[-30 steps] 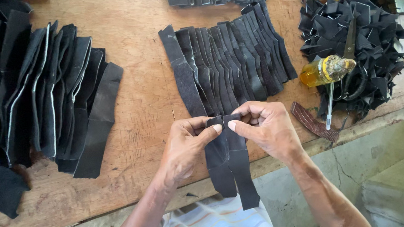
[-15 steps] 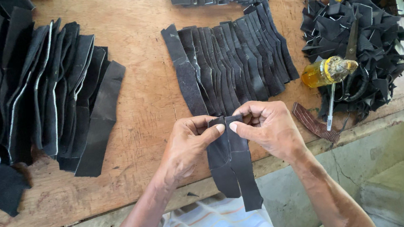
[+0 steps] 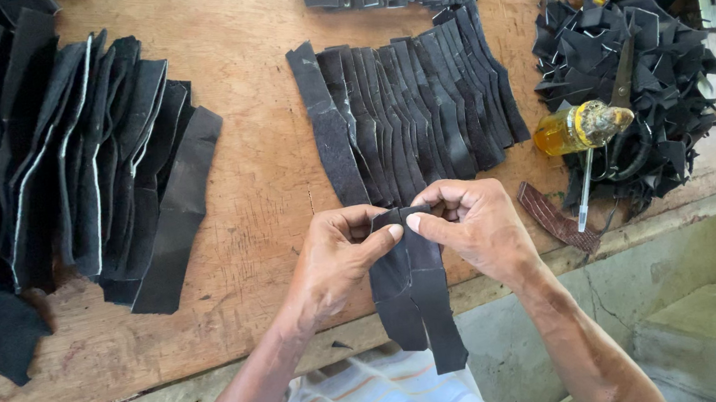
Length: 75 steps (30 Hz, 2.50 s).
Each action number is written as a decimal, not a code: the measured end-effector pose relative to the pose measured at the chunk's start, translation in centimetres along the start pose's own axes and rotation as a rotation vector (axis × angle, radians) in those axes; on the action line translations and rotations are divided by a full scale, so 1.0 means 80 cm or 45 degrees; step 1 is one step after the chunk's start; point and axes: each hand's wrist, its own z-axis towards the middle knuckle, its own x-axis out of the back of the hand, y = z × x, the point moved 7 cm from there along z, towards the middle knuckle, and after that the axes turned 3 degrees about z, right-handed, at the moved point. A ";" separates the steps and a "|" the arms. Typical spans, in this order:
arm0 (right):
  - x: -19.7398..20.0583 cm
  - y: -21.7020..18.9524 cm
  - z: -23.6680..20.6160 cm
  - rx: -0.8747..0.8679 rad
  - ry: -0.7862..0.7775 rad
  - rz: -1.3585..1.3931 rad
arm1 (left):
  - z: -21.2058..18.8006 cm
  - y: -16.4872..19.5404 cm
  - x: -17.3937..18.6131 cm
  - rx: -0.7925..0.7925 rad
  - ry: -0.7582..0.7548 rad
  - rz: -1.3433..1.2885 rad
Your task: The person aligns two black leather pieces by hand, pressing the edges together and checking the fit. They place the aligned pair on a stack of similar pieces and repeat the process with another pair.
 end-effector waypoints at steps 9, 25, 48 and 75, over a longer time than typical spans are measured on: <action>0.000 0.002 0.000 0.014 -0.002 0.020 | -0.002 0.005 -0.001 -0.006 -0.019 0.042; -0.001 0.018 -0.001 0.120 0.103 0.152 | 0.000 0.002 0.003 -0.029 -0.032 -0.082; 0.000 0.016 0.005 0.001 0.064 0.031 | 0.005 -0.002 0.005 0.003 0.007 -0.074; -0.011 0.018 -0.001 0.001 -0.098 0.258 | 0.000 0.000 0.000 -0.045 -0.098 0.120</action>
